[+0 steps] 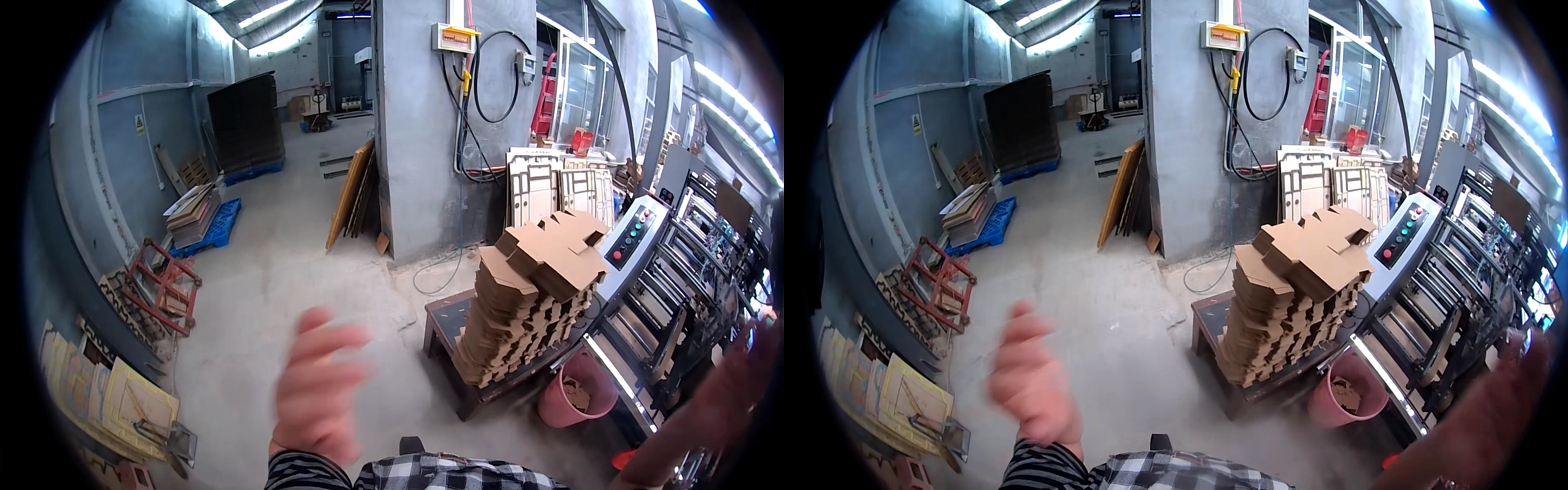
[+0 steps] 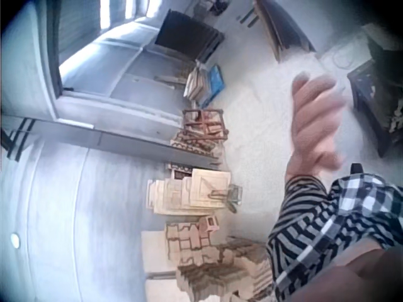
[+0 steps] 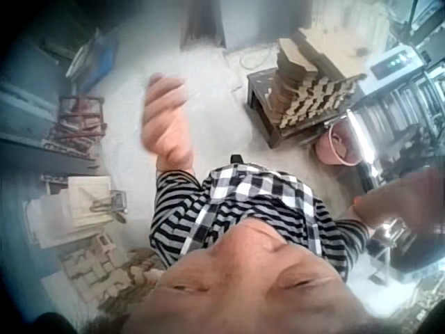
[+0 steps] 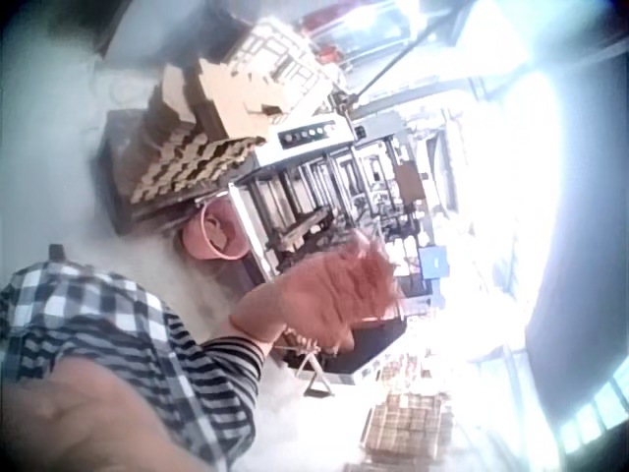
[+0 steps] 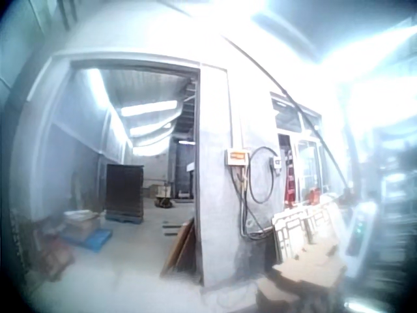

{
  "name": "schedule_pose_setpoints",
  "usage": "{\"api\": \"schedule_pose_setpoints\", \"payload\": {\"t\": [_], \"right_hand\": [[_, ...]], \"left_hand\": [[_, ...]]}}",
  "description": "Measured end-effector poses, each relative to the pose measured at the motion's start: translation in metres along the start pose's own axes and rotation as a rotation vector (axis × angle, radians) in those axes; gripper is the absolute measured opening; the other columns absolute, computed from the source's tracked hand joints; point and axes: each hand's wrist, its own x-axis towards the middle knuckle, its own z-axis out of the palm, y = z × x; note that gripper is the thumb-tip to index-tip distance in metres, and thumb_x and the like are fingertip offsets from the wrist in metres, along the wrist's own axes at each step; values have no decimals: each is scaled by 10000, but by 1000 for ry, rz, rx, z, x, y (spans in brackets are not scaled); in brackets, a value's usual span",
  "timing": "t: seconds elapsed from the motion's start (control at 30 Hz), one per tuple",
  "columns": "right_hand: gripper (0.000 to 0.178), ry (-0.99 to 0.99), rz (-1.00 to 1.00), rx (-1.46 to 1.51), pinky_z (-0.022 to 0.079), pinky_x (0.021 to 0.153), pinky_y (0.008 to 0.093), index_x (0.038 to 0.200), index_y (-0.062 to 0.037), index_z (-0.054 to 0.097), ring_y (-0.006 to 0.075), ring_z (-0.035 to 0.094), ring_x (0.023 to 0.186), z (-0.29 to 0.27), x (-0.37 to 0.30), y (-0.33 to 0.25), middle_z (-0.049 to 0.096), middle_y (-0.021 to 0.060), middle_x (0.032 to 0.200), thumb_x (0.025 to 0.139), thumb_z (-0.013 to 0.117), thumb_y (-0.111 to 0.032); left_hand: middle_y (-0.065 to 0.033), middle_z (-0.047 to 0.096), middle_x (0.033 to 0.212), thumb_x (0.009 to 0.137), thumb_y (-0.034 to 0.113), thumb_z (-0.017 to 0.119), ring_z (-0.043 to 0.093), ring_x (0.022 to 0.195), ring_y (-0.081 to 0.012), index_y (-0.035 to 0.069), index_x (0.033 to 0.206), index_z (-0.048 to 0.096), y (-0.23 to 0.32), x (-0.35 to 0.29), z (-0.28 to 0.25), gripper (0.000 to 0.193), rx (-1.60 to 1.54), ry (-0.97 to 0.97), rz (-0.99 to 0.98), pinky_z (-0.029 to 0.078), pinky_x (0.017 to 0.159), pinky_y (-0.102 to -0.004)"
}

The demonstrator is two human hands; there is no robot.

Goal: The person picks up flat cardboard pieces and folds them into boxes, then places them onto a conveyor machine. They also move a pallet jack across the warehouse floor to reposition a pallet of materials before returning to the machine to continue folding and loading boxes.

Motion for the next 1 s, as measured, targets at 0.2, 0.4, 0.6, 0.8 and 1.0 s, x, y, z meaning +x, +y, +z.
{"api": "schedule_pose_setpoints", "payload": {"t": [0.2, 0.4, 0.6, 0.8, 1.0], "right_hand": [[387, -2, 902, -259, 466, 790, 277, 1242, -19, 481, 167, 576, 977, -23, -126, 125, 562, 80, 1129, 897, 522, -190], [696, 358, 1612, -192, 468, 759, 421, 1358, -142, 320, 280, 533, 1014, -77, -200, 223, 424, 167, 1266, 807, 606, -458], [919, 333, 1844, 116, 409, 895, 526, 1431, -159, 144, 412, 414, 1188, -88, -219, 292, 262, 268, 1390, 755, 606, -575], [939, 172, 1954, 256, 369, 938, 544, 1443, -141, 91, 438, 386, 1207, -83, -198, 307, 216, 314, 1401, 775, 584, -581], [876, 121, 2028, 350, 447, 833, 468, 1402, -152, 170, 300, 509, 1037, -64, -203, 323, 368, 222, 1291, 763, 667, -487]], "left_hand": [[-100, 649, 982, 749, 92, 645, 583, 994, -268, 57, 1000, 648, -90, -71, 71, 253, -172, -383, -557, 426, 908, -394], [-104, 637, 978, 749, 136, 679, 580, 941, -279, 52, 1008, 629, -126, -112, 155, 277, -104, -471, -556, 440, 858, -367], [-138, 635, 1045, 704, 74, 695, 609, 981, -284, 44, 993, 640, -126, -56, 224, 296, -399, -390, -519, 465, 876, -388], [-3, 654, 1055, 785, 113, 633, 611, 1036, -187, 139, 986, 677, -59, 33, 247, 208, -276, -669, 98, 432, 933, -363], [70, 618, 962, 816, 215, 616, 517, 1009, -158, 180, 992, 587, -32, 44, 252, 181, -31, -480, 192, 398, 837, -348]]}}
